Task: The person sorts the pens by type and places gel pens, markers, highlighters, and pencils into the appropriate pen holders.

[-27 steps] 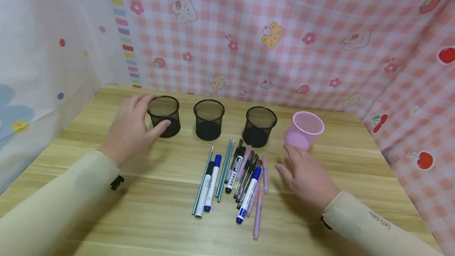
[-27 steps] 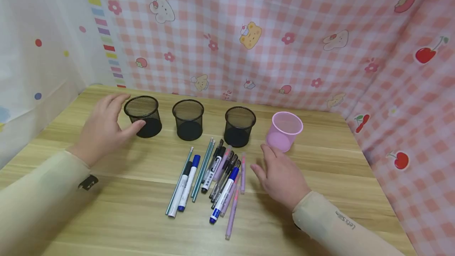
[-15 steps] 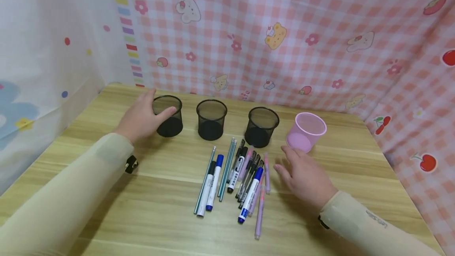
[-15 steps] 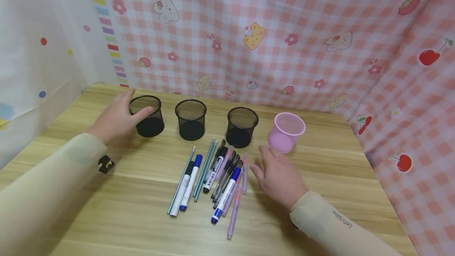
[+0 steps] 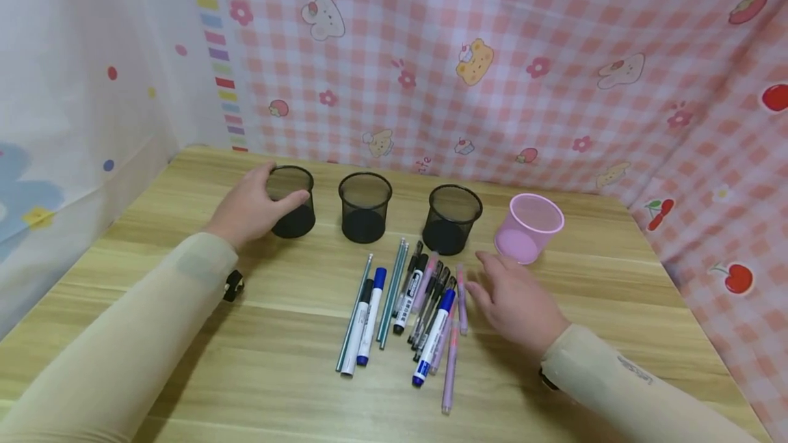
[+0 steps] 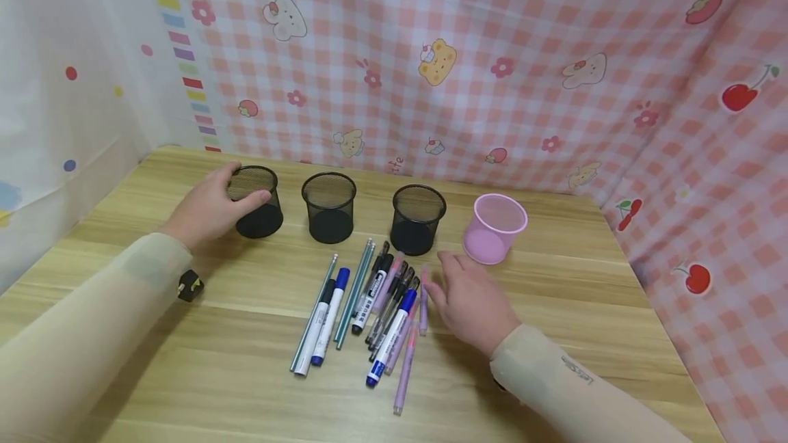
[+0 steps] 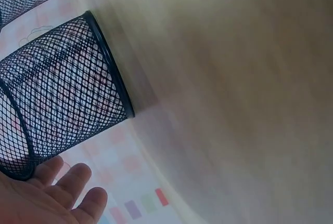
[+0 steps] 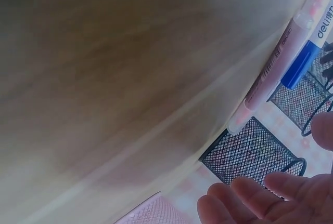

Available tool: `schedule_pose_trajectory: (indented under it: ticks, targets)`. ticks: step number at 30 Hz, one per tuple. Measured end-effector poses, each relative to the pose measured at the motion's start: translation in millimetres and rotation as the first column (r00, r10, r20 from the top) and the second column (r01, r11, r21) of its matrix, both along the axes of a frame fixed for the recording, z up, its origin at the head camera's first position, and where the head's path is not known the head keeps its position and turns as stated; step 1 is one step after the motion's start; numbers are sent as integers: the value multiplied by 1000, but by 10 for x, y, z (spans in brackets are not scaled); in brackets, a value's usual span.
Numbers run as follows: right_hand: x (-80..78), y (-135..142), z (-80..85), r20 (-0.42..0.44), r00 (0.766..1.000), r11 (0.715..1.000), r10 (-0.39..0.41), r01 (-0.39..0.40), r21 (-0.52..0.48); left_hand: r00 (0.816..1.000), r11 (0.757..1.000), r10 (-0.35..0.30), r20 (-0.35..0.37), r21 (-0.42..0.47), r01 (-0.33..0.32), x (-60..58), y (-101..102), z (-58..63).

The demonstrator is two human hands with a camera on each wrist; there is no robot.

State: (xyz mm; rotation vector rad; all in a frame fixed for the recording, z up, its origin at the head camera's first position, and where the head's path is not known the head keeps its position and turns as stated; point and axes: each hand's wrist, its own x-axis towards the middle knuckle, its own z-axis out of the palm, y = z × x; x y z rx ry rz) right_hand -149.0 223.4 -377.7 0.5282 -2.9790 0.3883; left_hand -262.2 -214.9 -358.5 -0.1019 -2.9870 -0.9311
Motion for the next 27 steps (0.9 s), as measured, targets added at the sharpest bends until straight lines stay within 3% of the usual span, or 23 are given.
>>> schedule_pose_trajectory:
  ticks: [15, 27]
  targets:
    - [-179, -114, -27, 39, 999, 1000, 14, -14, 12, 1000, 1000, 11, 26, 11, -11, 9, 16, 2]
    - [-340, -151, -62, 189, 981, 999, 44, -46, 7, 999, 1000, 19, 27, 22, -19, -27, 17, -23]
